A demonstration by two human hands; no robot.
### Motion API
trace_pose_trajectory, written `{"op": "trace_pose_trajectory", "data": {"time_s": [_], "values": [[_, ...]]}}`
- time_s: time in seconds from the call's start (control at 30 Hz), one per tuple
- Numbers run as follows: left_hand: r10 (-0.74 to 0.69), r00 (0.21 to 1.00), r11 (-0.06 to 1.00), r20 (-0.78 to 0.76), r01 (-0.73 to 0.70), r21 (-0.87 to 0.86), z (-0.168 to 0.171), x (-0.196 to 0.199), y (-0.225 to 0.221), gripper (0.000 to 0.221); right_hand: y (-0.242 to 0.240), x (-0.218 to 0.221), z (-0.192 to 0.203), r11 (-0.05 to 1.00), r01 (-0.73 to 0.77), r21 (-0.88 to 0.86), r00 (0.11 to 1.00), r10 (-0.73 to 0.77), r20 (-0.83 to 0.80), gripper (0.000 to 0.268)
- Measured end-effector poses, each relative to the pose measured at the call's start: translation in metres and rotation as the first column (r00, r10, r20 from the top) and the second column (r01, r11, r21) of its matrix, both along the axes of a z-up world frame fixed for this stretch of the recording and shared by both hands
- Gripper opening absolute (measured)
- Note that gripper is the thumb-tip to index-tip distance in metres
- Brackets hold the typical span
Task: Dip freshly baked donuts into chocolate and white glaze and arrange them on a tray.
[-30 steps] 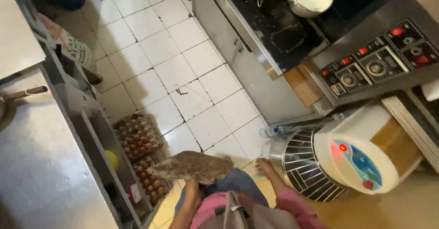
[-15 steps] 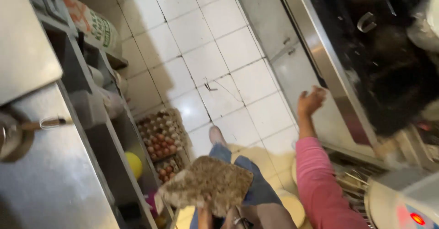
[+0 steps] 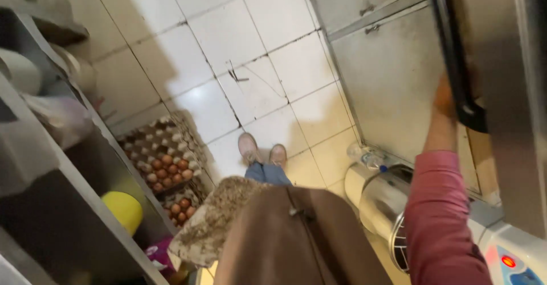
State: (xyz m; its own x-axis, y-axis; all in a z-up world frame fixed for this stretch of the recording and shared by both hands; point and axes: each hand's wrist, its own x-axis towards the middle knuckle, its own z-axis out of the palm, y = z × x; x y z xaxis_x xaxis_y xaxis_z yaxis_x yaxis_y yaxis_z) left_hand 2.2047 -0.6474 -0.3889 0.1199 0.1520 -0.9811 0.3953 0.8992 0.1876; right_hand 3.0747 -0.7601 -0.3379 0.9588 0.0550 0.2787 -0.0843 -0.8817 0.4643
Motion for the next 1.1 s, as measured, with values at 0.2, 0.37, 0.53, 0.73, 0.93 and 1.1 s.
{"op": "trace_pose_trajectory", "data": {"time_s": [0.2, 0.37, 0.53, 0.73, 0.93, 1.1], "values": [[0.067, 0.998, 0.994, 0.012, -0.065, -0.093, -0.044, 0.045, -0.009, 0.087, -0.013, 0.004, 0.030, 0.976, 0.004, -0.217, 1.000, -0.006, -0.009, 0.046], [0.115, 0.990, 0.990, 0.082, -0.107, -0.089, -0.088, 0.145, 0.025, 0.100, 0.061, -0.108, 0.093, 0.220, -0.431, 0.875, 0.734, 0.649, 0.199, 0.031], [0.143, 0.979, 0.989, 0.145, -0.136, -0.056, -0.092, 0.276, 0.077, 0.114, 0.086, -0.176, 0.079, 0.184, -0.838, 0.514, 0.367, 0.887, 0.280, 0.015], [0.063, 0.841, 0.997, 0.537, -0.033, -0.067, -0.081, 0.518, 0.132, 0.106, 0.113, -0.183, 0.055, 0.107, -0.608, 0.786, 0.386, 0.906, 0.175, 0.039], [0.100, 0.663, 0.994, 0.742, -0.033, -0.104, -0.091, 0.605, 0.149, 0.087, 0.126, -0.197, -0.003, 0.162, -0.402, 0.901, 0.215, 0.973, -0.079, 0.017], [0.024, 0.718, 0.999, 0.696, -0.033, -0.001, -0.132, 0.559, 0.147, 0.083, 0.130, -0.227, -0.030, 0.273, -0.413, 0.869, 0.234, 0.954, -0.188, 0.022]]}}
